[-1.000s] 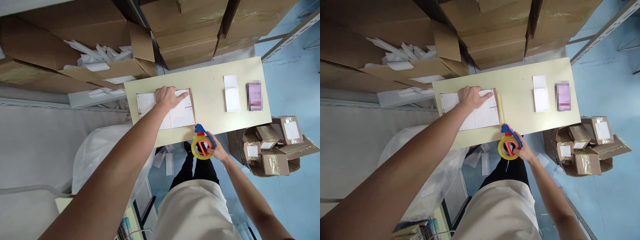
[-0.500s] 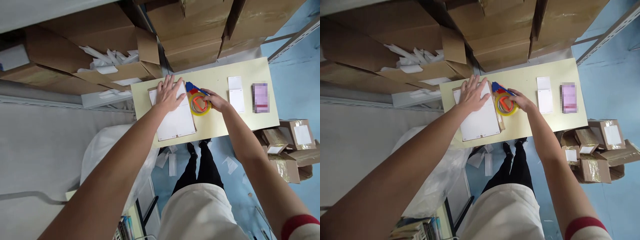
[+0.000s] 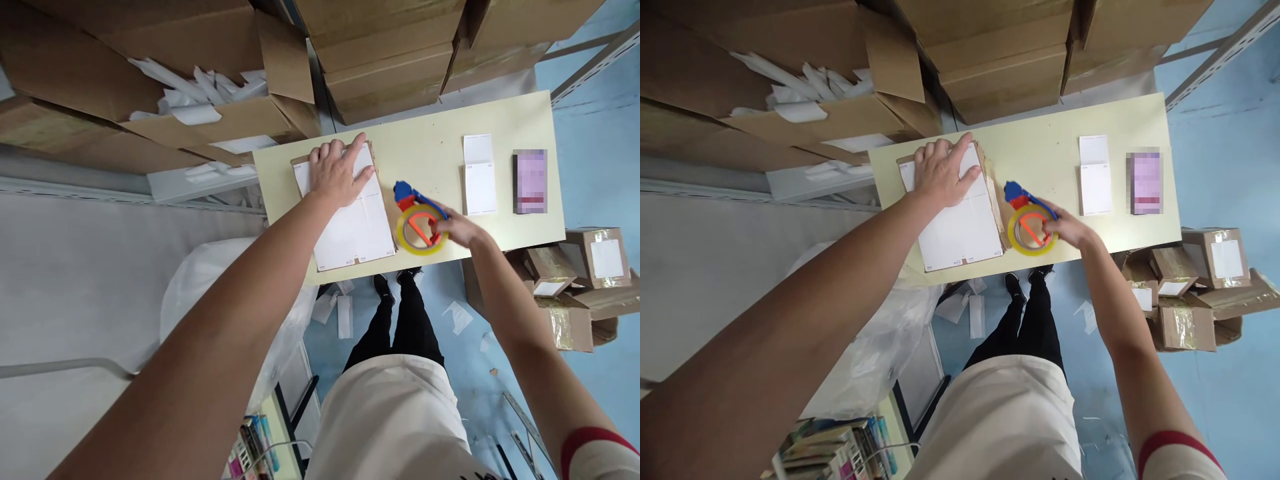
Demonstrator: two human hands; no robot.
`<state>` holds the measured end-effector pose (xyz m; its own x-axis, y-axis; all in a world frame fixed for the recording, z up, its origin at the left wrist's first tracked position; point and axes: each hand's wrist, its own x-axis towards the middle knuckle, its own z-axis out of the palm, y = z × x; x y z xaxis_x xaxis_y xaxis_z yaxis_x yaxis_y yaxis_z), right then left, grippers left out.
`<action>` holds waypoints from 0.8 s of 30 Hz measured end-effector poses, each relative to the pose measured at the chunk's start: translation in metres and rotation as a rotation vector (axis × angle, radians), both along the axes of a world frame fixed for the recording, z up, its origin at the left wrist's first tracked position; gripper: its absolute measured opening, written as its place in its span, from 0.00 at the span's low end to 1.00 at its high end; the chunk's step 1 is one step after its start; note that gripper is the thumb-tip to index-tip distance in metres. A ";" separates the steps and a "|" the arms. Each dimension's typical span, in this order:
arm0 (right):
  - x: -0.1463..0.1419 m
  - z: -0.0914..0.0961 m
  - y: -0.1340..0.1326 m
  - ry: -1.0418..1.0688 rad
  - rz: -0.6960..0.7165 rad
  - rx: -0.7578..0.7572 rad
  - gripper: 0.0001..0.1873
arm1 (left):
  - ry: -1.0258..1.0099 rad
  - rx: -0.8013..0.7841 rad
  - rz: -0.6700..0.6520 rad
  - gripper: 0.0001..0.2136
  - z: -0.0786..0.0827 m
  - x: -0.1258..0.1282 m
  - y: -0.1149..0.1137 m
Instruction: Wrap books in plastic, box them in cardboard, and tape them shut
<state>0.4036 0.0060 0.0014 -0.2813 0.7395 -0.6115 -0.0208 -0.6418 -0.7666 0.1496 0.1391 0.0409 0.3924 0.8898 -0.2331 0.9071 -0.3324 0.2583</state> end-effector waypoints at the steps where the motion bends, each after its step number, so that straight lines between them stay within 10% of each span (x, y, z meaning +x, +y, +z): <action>1: 0.000 0.002 -0.022 0.005 0.003 -0.031 0.46 | 0.002 -0.005 -0.001 0.32 0.000 0.000 0.000; 7: -0.046 -0.005 -0.143 0.132 -0.113 -0.189 0.46 | 0.017 -0.015 0.044 0.33 0.005 0.006 -0.001; 11: -0.083 -0.022 -0.159 0.207 -0.353 -0.179 0.44 | 0.029 -0.038 0.134 0.34 0.006 0.004 0.000; 18: -0.038 -0.023 -0.033 0.190 -0.396 -0.092 0.35 | 0.013 -0.039 0.510 0.43 -0.006 -0.044 -0.020; 24: -0.006 -0.007 0.082 -0.025 0.056 -0.108 0.27 | -0.011 -0.031 0.227 0.44 0.001 -0.025 -0.043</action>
<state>0.3980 0.0878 -0.0052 -0.3042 0.6527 -0.6938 0.0353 -0.7201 -0.6929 0.1248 0.0957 0.0414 0.1853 0.9481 -0.2586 0.9548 -0.1114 0.2756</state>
